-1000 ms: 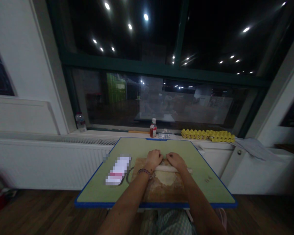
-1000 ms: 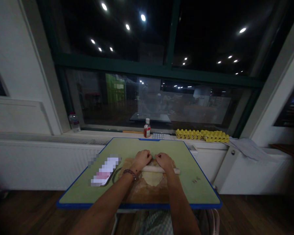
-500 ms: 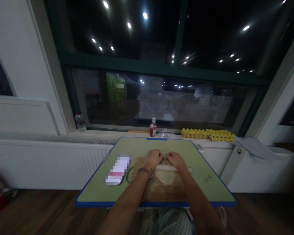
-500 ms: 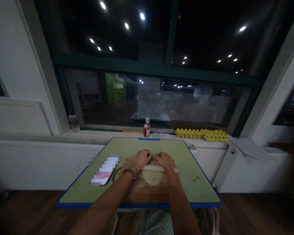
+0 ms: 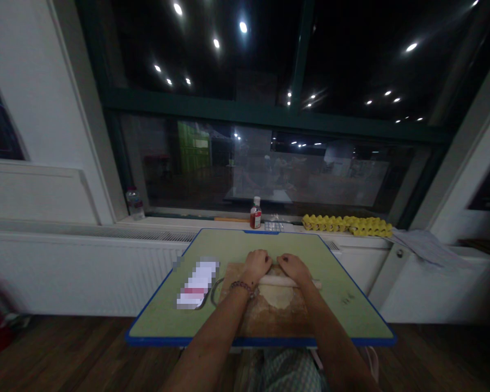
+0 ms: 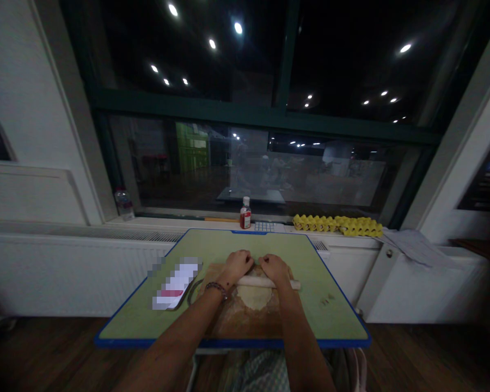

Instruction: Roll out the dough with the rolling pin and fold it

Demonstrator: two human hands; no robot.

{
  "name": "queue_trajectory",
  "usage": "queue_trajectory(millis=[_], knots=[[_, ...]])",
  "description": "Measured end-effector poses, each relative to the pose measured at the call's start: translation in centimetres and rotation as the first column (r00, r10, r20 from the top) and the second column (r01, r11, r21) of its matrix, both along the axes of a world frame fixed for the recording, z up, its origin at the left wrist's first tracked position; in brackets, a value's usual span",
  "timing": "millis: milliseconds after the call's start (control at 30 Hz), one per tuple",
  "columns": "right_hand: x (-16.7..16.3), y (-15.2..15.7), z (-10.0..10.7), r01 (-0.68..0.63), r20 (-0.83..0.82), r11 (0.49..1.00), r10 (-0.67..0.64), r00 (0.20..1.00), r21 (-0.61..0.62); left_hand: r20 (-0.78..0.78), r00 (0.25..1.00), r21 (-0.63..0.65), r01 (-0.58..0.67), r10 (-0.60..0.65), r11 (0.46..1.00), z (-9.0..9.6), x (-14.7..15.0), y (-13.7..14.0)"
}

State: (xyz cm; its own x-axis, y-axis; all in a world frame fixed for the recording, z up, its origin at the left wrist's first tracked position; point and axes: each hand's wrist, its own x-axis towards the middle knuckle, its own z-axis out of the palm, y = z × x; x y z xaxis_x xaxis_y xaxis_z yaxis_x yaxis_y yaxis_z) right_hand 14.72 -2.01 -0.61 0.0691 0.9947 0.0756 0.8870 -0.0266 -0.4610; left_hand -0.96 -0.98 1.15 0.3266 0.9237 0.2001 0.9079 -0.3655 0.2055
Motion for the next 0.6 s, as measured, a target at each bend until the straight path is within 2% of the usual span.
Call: queue_trajectory(millis=[600], knots=[[-0.33, -0.69, 0.75, 0.013, -0.006, 1.000, -0.013, 1.000, -0.018, -0.004, 1.000, 0.019, 0.009, -0.009, 1.000, -0.45, 0.02, 0.38]])
